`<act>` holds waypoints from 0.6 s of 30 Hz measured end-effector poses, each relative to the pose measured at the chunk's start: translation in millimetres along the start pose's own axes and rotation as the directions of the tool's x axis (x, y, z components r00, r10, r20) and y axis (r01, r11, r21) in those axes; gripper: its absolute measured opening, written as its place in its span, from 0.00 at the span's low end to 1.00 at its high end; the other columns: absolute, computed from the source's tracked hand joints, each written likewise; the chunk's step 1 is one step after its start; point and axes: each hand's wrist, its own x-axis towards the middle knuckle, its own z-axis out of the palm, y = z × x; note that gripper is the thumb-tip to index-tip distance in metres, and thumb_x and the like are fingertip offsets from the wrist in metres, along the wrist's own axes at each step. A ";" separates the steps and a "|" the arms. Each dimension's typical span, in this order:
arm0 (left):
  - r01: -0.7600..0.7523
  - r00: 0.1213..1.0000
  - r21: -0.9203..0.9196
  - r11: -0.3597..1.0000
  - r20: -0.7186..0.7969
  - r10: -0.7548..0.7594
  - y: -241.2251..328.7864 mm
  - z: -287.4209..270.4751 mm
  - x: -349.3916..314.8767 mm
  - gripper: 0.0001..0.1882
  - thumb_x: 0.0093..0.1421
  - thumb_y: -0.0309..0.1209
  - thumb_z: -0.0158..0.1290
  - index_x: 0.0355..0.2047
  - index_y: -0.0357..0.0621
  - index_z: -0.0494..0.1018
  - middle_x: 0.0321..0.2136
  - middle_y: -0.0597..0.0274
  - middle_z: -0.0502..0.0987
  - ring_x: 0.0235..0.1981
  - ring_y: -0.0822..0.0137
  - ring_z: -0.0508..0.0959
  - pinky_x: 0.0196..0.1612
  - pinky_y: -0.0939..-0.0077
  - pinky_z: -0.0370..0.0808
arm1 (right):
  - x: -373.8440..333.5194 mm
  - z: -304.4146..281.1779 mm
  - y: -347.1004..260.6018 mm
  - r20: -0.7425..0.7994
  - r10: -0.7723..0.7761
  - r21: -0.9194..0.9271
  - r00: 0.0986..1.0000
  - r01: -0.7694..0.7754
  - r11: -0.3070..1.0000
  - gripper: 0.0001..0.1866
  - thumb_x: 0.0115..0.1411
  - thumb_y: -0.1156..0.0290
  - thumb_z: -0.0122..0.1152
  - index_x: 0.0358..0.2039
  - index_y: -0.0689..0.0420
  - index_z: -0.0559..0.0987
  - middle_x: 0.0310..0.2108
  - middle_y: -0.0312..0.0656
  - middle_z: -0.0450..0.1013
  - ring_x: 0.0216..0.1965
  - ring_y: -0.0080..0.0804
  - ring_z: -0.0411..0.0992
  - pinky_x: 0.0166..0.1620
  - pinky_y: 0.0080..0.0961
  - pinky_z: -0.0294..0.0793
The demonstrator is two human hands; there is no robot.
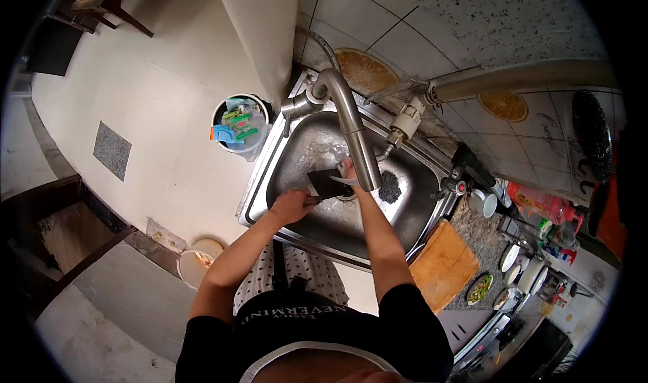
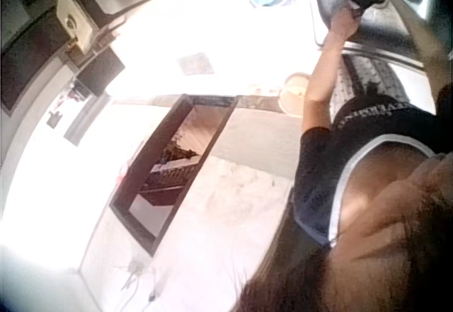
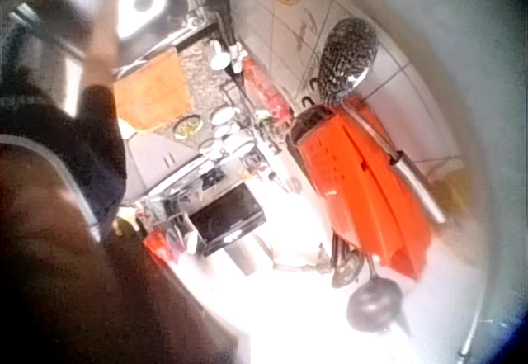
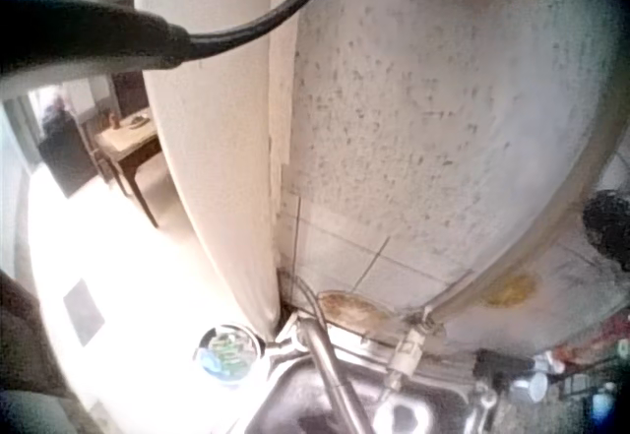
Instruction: The person washes a salad spinner, a plastic container, a knife, a cutting board, and a white plate in a sink using a cloth and running water.
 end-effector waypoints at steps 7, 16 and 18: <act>0.173 0.982 -0.582 0.795 0.042 -0.183 16.1 -20.2 -25.6 0.19 0.50 0.40 0.52 0.39 0.42 0.67 0.22 0.59 0.74 0.18 0.68 0.72 0.19 0.76 0.68 | -34.4 -143.8 -73.7 0.001 0.133 0.540 0.991 -0.113 0.834 0.09 0.52 0.66 0.55 0.29 0.57 0.69 0.27 0.43 0.62 0.29 0.33 0.61 0.35 0.24 0.60; 0.371 0.871 -0.833 -0.410 0.466 -0.159 -14.1 0.1 -18.2 0.14 0.56 0.42 0.46 0.33 0.44 0.65 0.20 0.61 0.67 0.11 0.76 0.61 0.13 0.87 0.58 | -82.8 -119.5 -176.9 -0.119 -0.189 0.556 0.975 0.223 0.801 0.10 0.48 0.72 0.56 0.30 0.61 0.68 0.28 0.45 0.65 0.31 0.38 0.64 0.35 0.30 0.63; 0.350 0.893 -0.821 -0.451 0.438 -0.103 -12.5 -6.4 -26.0 0.13 0.56 0.42 0.45 0.31 0.44 0.64 0.19 0.61 0.67 0.11 0.76 0.61 0.12 0.87 0.57 | -92.8 -120.5 -204.0 -0.242 -0.359 0.330 0.902 0.424 0.843 0.08 0.52 0.72 0.52 0.30 0.62 0.67 0.28 0.42 0.63 0.30 0.31 0.64 0.31 0.29 0.63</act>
